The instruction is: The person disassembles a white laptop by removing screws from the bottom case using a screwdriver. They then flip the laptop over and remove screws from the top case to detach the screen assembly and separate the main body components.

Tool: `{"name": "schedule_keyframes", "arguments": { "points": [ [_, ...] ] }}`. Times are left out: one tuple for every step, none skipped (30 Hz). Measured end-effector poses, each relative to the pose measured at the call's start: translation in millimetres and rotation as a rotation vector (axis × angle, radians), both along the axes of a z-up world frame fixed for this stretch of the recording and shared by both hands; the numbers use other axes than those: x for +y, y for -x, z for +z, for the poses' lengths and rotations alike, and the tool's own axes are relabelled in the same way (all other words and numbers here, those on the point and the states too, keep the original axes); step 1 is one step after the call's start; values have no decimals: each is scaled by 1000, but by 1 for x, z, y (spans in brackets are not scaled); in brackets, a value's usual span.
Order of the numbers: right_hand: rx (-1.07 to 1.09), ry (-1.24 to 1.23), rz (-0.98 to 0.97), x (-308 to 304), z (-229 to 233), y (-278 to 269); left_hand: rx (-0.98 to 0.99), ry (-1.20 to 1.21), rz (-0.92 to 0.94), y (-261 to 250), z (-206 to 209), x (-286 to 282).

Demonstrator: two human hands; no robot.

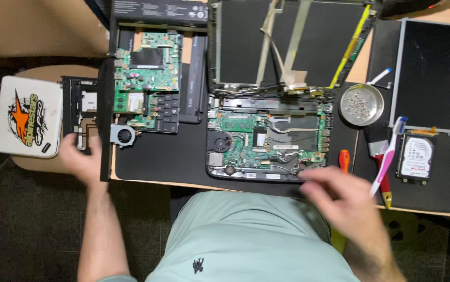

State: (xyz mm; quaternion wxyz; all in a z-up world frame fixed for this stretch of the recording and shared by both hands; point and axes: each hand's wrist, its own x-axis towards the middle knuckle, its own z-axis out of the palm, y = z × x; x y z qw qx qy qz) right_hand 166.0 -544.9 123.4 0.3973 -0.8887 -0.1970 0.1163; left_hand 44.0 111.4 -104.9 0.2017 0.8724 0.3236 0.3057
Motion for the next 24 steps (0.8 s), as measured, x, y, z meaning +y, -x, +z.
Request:
{"name": "schedule_keyframes", "arguments": {
  "points": [
    [0, -3, -5, -17, -5, -4, 0, -3, -5, 1, 15, 3],
    [-137, 174, -90, -33, -11, -6, -144, -16, 6, 3, 31, 7],
    [-276, 348, -171, -47, -16, -11, -291, -31, 20, 6, 48, 11],
    [-279, 343, -172, -44, -8, -16, -295, -36, 19, 1, 67, 7],
    [-110, 466, -217, -41, -1, -20, -402, -64, -56, -4, 87, 3],
    [61, 585, -263, -37, 7, -24, -510, -92, -131, -8, 107, -1],
    [62, 582, -270, -33, 8, -26, -512, -93, -139, -24, 135, -32],
    [119, 618, -260, -28, 9, -28, -523, -185, -179, -40, 163, -63],
    [175, 656, -249, -24, 10, -30, -534, -275, -218, -55, 190, -95],
    [174, 653, -256, -25, 2, -30, -538, -275, -224, -62, 195, -125],
    [167, 628, -279, -26, -6, -30, -465, -296, -357, -68, 200, -155],
    [159, 603, -301, -26, -14, -30, -391, -316, -489, -74, 204, -184],
    [162, 602, -301, -28, -15, -29, -387, -317, -491, -76, 201, -206],
    [165, 588, -313, -28, -17, -29, -295, -293, -645, -78, 197, -229],
    [166, 575, -324, -29, -18, -30, -201, -268, -796, -81, 193, -251],
    [167, 574, -322, -34, -25, -28, -198, -269, -795, -82, 186, -263],
    [82, 489, -316, -40, -30, -27, -177, -139, -818, -82, 179, -275],
    [-2, 404, -310, -46, -36, -26, -155, -8, -840, -83, 171, -287],
    [1, 406, -304, -44, -33, -28, -152, -5, -834, -83, 167, -290],
    [4, 267, -270, -42, -31, -31, -129, 73, -817, -82, 164, -292],
    [8, 127, -236, -40, -29, -33, -107, 150, -799, -81, 160, -293],
    [11, 128, -230, -36, -32, -34, -104, 152, -792, -80, 160, -295],
    [106, 16, -302, -31, -36, -35, -91, 226, -809, -80, 161, -295],
    [203, -97, -373, -26, -39, -37, -78, 300, -825, -79, 161, -295]
  ]
}}
